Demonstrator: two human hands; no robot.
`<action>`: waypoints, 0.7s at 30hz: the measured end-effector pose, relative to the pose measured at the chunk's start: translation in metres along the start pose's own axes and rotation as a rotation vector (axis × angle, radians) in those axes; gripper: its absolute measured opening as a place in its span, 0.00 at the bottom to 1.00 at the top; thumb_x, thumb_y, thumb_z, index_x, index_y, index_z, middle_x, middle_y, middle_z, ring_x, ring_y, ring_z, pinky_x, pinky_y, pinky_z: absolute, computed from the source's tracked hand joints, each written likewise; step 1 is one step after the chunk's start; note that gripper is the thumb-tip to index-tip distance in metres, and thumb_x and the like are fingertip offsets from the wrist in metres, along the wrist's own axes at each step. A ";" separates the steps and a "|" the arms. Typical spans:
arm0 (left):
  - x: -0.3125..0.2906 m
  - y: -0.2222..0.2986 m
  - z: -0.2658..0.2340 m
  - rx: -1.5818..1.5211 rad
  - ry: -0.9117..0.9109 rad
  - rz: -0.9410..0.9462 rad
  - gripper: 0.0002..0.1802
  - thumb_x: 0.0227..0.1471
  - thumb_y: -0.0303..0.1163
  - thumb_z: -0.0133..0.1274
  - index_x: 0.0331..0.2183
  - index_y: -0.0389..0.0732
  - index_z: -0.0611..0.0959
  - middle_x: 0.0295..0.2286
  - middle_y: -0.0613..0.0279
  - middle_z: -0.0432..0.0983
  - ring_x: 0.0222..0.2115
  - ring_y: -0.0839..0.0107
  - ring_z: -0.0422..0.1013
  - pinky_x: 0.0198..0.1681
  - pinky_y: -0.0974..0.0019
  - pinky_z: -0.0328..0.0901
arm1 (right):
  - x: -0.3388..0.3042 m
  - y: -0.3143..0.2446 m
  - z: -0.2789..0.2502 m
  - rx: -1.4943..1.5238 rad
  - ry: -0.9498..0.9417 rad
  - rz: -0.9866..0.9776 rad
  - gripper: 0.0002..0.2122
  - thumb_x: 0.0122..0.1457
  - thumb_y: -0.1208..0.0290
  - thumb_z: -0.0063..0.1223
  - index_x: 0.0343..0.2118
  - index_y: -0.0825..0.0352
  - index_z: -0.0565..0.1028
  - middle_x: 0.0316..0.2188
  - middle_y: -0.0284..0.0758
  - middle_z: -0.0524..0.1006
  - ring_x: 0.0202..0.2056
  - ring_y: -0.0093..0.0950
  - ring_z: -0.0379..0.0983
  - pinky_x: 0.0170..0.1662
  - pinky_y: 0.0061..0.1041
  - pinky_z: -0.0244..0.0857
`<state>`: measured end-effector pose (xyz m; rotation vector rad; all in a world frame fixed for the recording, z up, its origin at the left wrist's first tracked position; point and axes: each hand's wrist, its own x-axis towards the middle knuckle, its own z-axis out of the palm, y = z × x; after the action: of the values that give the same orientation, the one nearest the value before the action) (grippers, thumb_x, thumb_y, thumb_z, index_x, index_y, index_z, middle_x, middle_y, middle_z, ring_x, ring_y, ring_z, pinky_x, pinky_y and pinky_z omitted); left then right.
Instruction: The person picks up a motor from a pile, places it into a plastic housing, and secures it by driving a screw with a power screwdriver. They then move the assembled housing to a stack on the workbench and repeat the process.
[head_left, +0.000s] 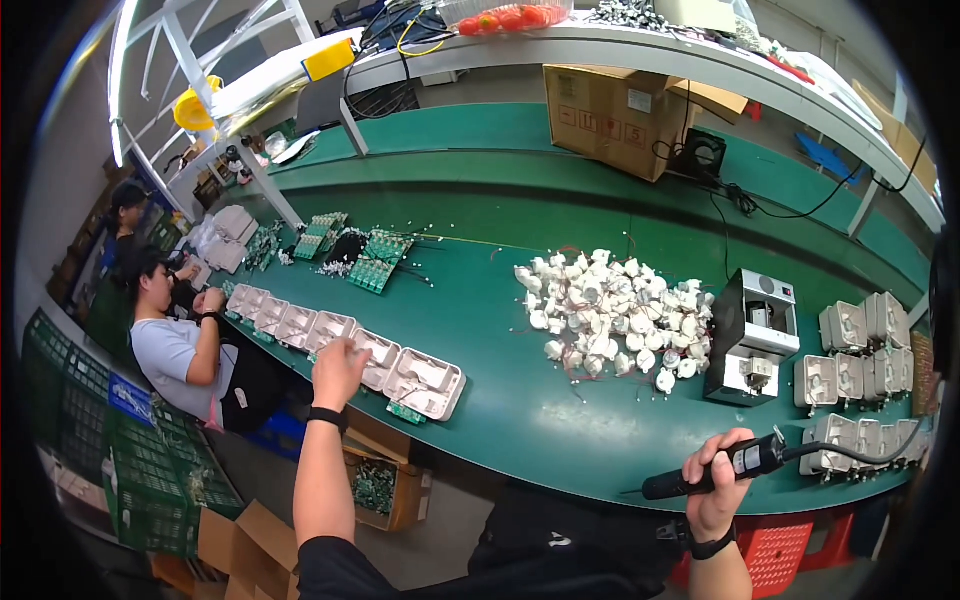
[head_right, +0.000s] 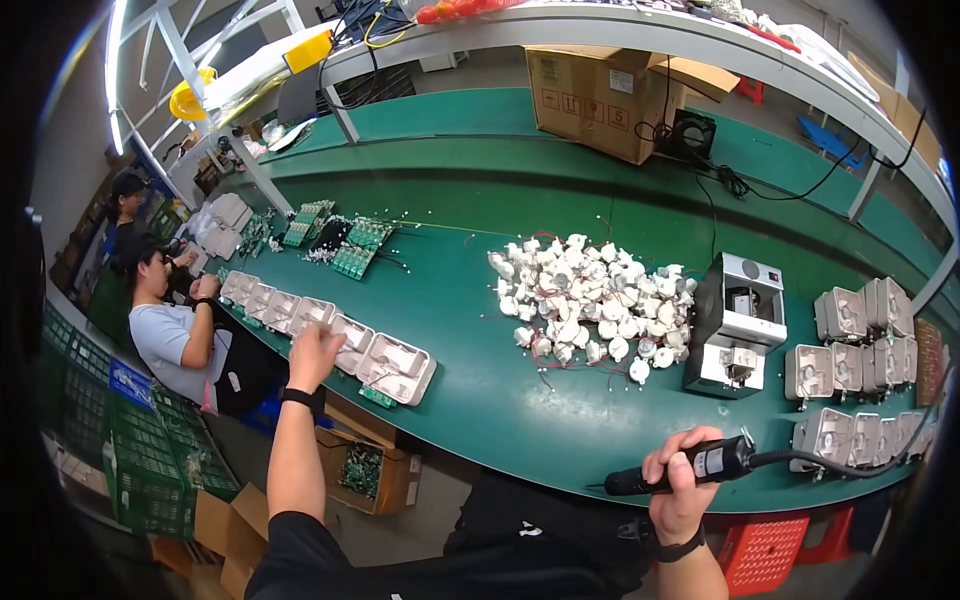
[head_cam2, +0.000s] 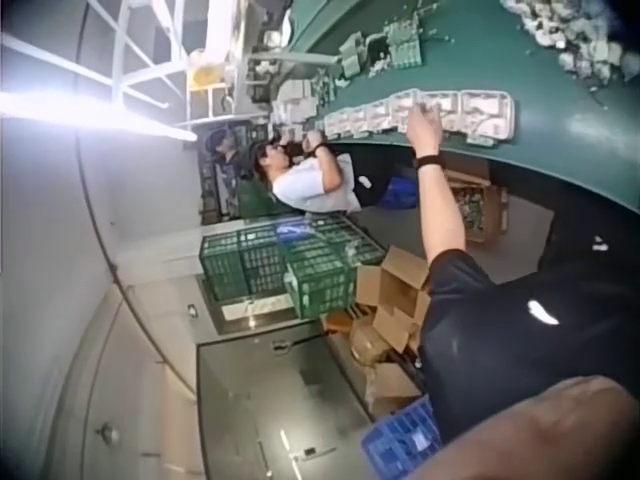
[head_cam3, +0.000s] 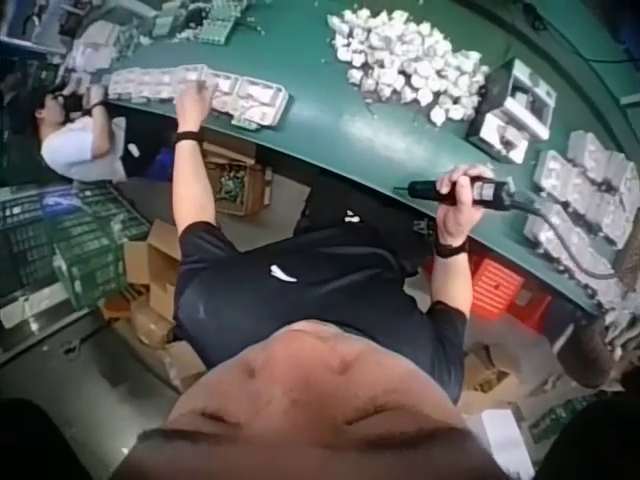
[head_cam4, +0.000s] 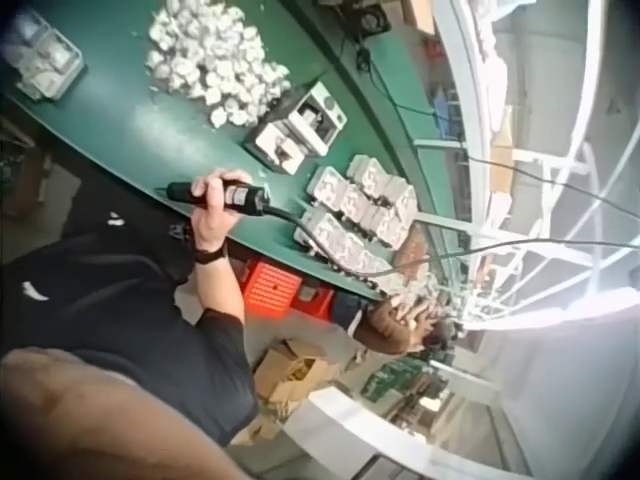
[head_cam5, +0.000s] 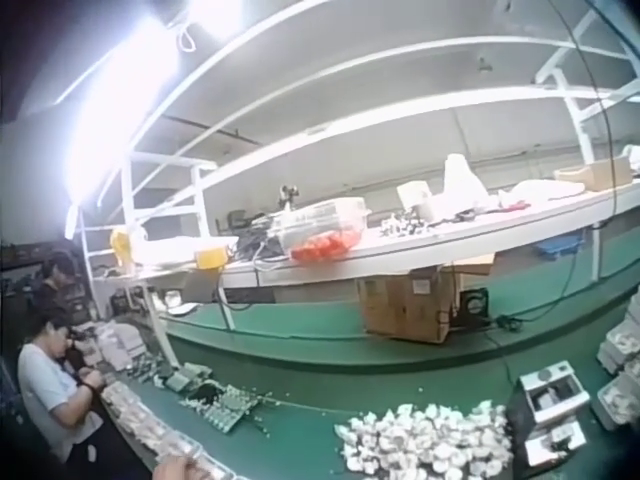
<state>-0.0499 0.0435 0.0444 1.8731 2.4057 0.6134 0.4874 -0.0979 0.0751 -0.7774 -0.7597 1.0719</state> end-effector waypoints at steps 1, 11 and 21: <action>0.003 -0.002 -0.002 -0.059 -0.193 -0.090 0.27 0.50 0.47 0.64 0.44 0.35 0.80 0.41 0.46 0.77 0.44 0.48 0.73 0.47 0.54 0.69 | 0.001 0.005 0.005 0.002 0.007 -0.002 0.13 0.59 0.69 0.57 0.41 0.60 0.64 0.29 0.32 0.69 0.22 0.23 0.65 0.28 0.25 0.63; 0.021 -0.032 0.007 0.124 0.072 0.016 0.30 0.52 0.47 0.62 0.48 0.34 0.77 0.49 0.44 0.74 0.53 0.47 0.68 0.53 0.53 0.65 | 0.008 0.031 0.035 -0.052 -0.064 -0.053 0.15 0.58 0.71 0.58 0.42 0.61 0.63 0.29 0.33 0.69 0.22 0.23 0.66 0.29 0.25 0.64; 0.074 -0.174 0.029 0.171 0.078 -0.221 0.30 0.54 0.45 0.55 0.50 0.32 0.77 0.46 0.36 0.76 0.51 0.42 0.70 0.55 0.49 0.65 | 0.004 0.039 0.044 -0.011 -0.023 -0.078 0.15 0.58 0.71 0.58 0.42 0.61 0.63 0.29 0.33 0.69 0.22 0.23 0.66 0.29 0.25 0.65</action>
<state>-0.2234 0.0870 -0.0234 1.6308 2.7447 0.4884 0.4338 -0.0758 0.0658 -0.7405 -0.8097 1.0085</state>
